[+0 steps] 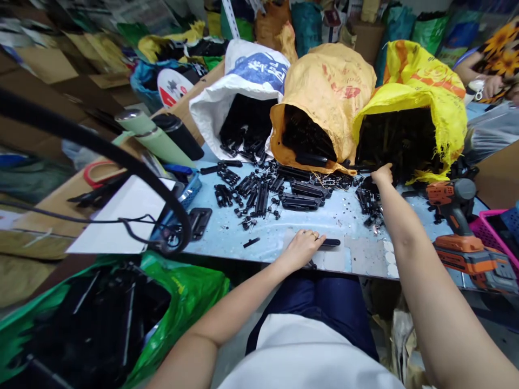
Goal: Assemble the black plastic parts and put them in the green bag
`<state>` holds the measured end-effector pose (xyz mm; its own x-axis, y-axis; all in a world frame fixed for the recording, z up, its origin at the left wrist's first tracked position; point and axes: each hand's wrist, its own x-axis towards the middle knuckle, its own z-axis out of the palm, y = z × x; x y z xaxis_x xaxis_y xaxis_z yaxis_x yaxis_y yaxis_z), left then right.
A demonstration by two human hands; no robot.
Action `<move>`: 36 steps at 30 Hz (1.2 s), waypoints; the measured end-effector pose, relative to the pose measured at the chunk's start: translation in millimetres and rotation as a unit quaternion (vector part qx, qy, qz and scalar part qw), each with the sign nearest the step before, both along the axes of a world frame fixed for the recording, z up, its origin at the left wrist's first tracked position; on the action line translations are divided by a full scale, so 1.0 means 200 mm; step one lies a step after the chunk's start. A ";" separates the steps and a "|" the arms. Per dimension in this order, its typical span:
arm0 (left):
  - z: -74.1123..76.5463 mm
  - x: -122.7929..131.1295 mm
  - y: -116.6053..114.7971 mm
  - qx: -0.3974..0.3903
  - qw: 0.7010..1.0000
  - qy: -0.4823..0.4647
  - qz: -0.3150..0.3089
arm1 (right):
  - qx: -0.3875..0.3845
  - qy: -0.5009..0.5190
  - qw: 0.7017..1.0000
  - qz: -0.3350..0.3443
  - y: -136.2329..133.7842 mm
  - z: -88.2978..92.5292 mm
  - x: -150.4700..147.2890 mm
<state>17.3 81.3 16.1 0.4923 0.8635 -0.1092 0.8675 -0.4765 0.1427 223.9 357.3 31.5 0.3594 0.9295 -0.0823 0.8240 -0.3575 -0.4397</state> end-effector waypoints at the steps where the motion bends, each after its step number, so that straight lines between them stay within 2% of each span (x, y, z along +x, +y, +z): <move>1: 0.00 -0.01 -0.02 0.002 1.000 0.000 0.001 | -0.004 0.043 0.999 -0.021 0.00 0.00 0.00; 4: -0.03 -0.06 -0.05 0.011 1.000 -0.005 0.015 | -0.020 0.145 0.988 -0.052 -0.06 0.04 0.04; 7: -0.07 -0.08 -0.05 0.013 0.999 -0.020 0.039 | -0.031 0.264 0.964 -0.011 -0.22 0.08 0.10; 9: -0.09 -0.06 -0.03 0.010 0.998 -0.043 0.050 | -0.058 0.390 0.917 0.051 -0.37 0.09 0.13; 11: -0.11 -0.02 -0.02 0.002 0.996 -0.063 0.057 | -0.098 0.460 0.871 0.138 -0.54 0.07 0.16; 13: -0.12 0.00 0.00 -0.012 0.995 -0.077 0.061 | -0.127 0.401 0.870 0.258 -0.72 0.06 0.17; 15: -0.11 0.01 0.01 -0.030 0.994 -0.089 0.061 | -0.142 0.244 0.867 0.410 -0.89 0.04 0.16; 17: -0.10 0.01 0.02 -0.046 0.992 -0.103 0.053 | -0.150 0.057 0.827 0.540 -1.02 0.04 0.14; 19: -0.08 0.01 0.03 -0.058 0.992 -0.107 0.042 | -0.162 -0.086 0.770 0.612 -1.12 0.04 0.10; 21: -0.06 0.01 0.03 -0.067 0.992 -0.100 0.032 | -0.170 -0.161 0.734 0.637 -1.17 0.04 0.07; 23: -0.05 0.02 0.04 -0.072 0.993 -0.089 0.024 | -0.164 -0.191 0.723 0.644 -1.19 0.04 0.04; 31: -0.04 0.04 0.06 -0.087 0.992 -0.082 0.025 | -0.135 -0.243 0.718 0.638 -1.16 0.04 0.00; 36: -0.03 0.04 0.05 -0.096 0.990 -0.100 0.030 | -0.140 -0.273 0.737 0.603 -1.20 0.05 -0.03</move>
<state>24.6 90.4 9.5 0.4693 0.8645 -0.1801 0.8385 -0.3723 0.3978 218.7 116.5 40.8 -0.6626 0.5746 -0.4805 0.6434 0.7650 0.0276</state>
